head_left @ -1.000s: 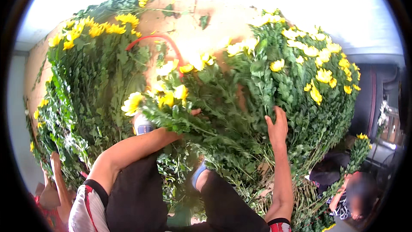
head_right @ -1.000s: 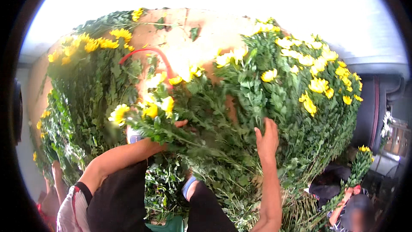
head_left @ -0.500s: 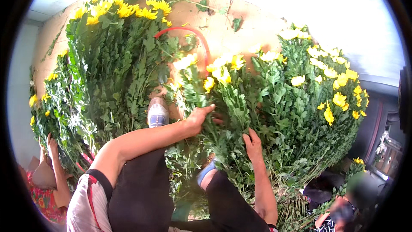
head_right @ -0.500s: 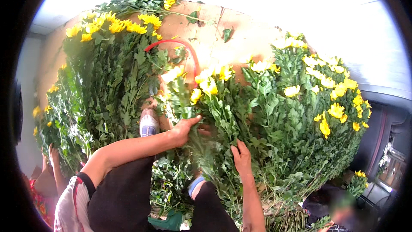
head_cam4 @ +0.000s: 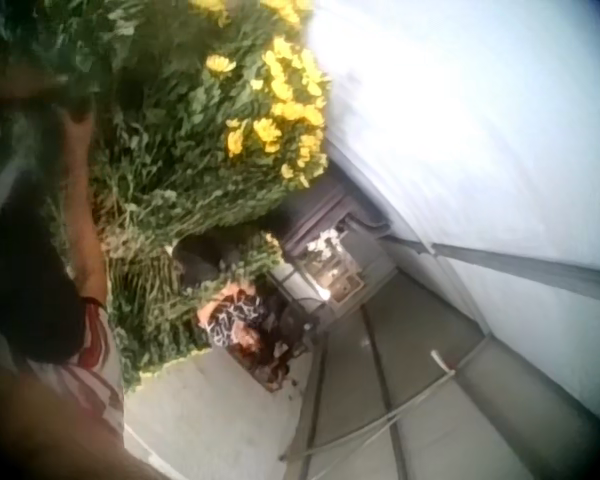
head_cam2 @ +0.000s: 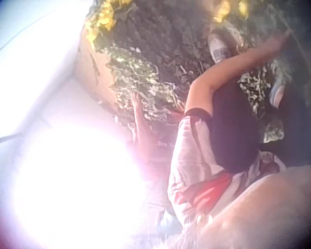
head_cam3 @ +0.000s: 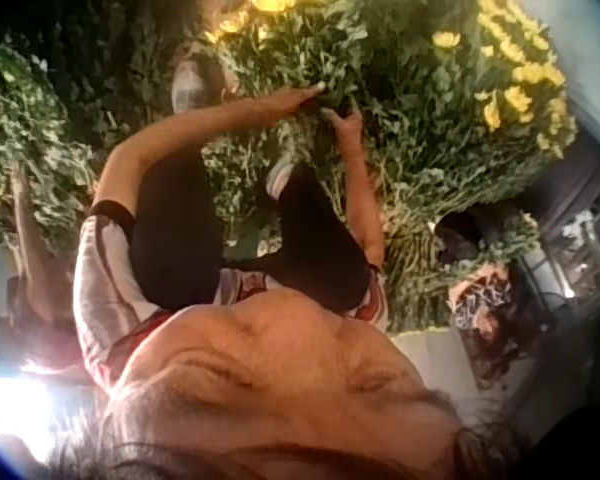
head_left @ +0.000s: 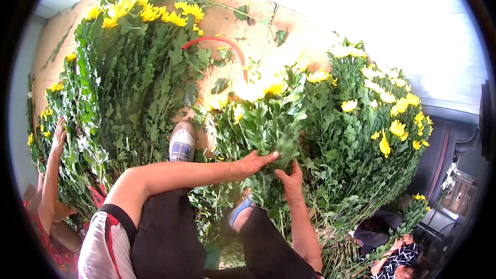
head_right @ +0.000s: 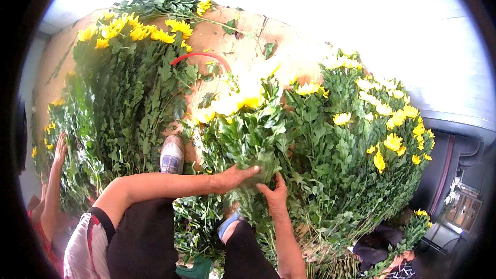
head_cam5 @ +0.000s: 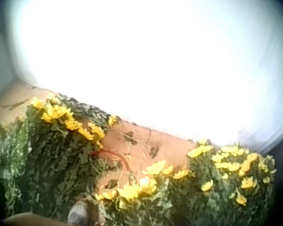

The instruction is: The person assembles a large bundle of yellow flowers by hand, ties them together with a red ribbon, and places the finished bundle onto the floor before beginning to gather flowers for the next bundle.

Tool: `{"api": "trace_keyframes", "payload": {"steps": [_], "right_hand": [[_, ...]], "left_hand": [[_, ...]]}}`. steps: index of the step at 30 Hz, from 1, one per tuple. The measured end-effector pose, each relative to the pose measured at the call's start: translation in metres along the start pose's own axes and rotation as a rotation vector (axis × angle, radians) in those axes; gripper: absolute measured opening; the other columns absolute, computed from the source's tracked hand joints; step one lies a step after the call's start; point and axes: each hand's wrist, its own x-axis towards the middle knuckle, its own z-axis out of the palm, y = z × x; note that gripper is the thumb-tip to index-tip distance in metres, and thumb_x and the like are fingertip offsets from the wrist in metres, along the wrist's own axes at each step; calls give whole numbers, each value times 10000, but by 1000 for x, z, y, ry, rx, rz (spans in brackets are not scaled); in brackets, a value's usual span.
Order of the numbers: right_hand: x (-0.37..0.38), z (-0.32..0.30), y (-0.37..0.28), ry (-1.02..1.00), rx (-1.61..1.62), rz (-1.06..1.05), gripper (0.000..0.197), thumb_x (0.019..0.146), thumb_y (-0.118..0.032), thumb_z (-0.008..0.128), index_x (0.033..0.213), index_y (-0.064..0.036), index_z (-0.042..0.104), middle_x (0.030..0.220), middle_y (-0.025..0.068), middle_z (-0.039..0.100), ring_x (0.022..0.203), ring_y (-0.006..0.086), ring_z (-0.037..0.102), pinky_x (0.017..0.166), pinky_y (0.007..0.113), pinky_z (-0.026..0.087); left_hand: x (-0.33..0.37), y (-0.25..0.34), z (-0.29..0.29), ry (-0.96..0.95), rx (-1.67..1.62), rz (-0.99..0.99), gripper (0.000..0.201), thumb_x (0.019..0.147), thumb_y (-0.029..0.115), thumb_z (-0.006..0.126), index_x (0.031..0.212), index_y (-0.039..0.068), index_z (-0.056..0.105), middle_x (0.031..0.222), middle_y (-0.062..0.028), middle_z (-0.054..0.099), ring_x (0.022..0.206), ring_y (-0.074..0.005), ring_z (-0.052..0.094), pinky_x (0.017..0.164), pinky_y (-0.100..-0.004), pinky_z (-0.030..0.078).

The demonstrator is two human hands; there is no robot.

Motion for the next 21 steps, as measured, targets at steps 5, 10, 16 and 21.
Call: {"api": "trace_keyframes", "payload": {"steps": [5,10,16,21], "right_hand": [[-6,8,16,87,49,-34,370,1011,-202,534,1303,23,499,1167,33,601,1035,110,543,925,255,429],[-4,1,5,147,-54,-102,154,1005,-164,531,1091,-44,576,929,-36,575,814,43,476,720,204,400],[4,-36,3,472,-2,-285,179,1014,-208,540,1082,-43,554,861,-15,569,741,64,495,675,228,419],[-8,-45,-20,331,-544,-157,238,986,-205,572,1119,-8,574,857,38,590,777,124,544,734,286,457]], "left_hand": [[-5,8,-3,-130,-107,29,698,837,434,751,1319,-18,526,1252,-144,566,1172,-237,532,1054,-366,399],[-23,16,-14,-152,380,134,367,954,155,586,1320,163,603,1338,-73,606,1242,-264,538,1131,-401,328],[-13,-31,-75,-590,412,489,350,912,86,621,1262,90,624,1282,-115,629,1159,-298,606,1032,-385,459],[-26,-9,-86,-780,-254,177,316,846,104,683,1142,1,645,1104,-132,668,1056,-267,627,974,-402,475]]}}
